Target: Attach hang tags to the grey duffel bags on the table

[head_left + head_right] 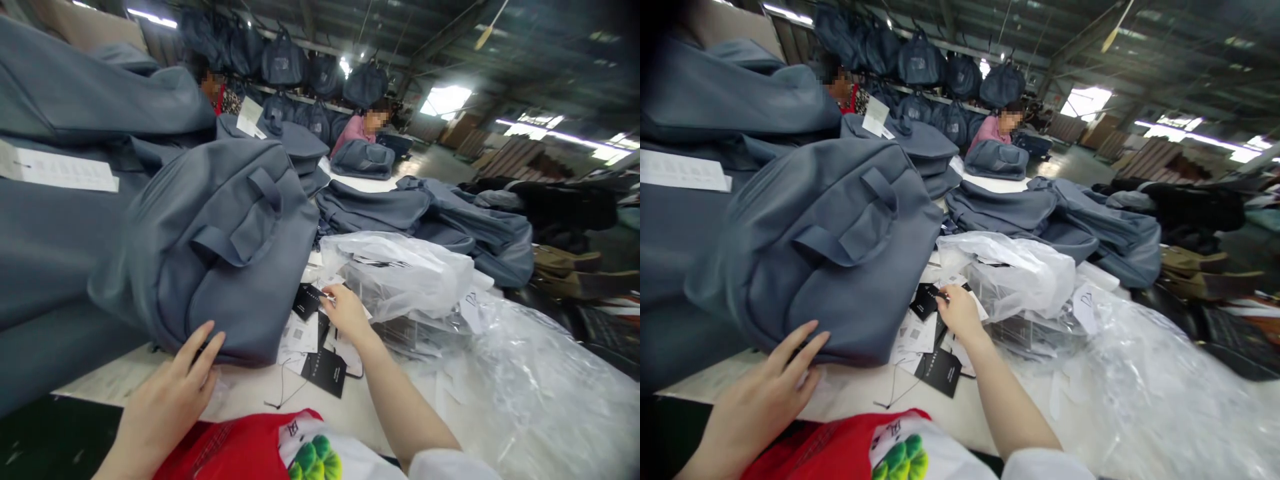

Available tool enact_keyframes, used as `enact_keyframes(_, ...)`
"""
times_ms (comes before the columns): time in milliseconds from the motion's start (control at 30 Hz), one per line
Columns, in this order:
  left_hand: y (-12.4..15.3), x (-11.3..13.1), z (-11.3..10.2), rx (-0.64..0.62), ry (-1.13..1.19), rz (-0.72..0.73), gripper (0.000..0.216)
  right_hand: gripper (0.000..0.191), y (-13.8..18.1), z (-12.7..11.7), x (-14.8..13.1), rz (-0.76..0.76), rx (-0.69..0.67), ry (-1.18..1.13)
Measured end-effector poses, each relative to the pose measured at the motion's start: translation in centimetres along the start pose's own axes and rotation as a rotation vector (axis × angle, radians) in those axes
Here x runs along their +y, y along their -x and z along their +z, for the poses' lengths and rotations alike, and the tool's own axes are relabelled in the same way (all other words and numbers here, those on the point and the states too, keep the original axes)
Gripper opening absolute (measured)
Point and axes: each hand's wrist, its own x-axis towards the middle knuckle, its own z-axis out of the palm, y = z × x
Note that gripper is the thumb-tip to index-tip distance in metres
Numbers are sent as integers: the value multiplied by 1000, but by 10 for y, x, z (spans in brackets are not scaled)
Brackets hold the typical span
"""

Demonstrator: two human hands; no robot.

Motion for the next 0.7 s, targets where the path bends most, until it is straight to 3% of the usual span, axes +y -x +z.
enact_keyframes(133,5,14,2,-68,-191,54,45,33,-35,32,1,185,-10,236)
enact_keyframes(233,7,21,-1,-74,-236,32,47,35,-54,51,5,221,-3,231)
enact_keyframes(333,9,25,-9,-48,-86,-14,46,17,-60,56,11,172,-19,131)
enact_keyframes(433,12,28,-24,-47,145,-37,42,15,-52,45,20,144,-32,55)
enact_keyframes(567,3,40,-46,-154,367,-30,40,15,-30,14,27,146,109,-428)
enact_keyframes(700,-29,60,-48,-235,568,48,36,18,-5,-17,13,125,254,-978)
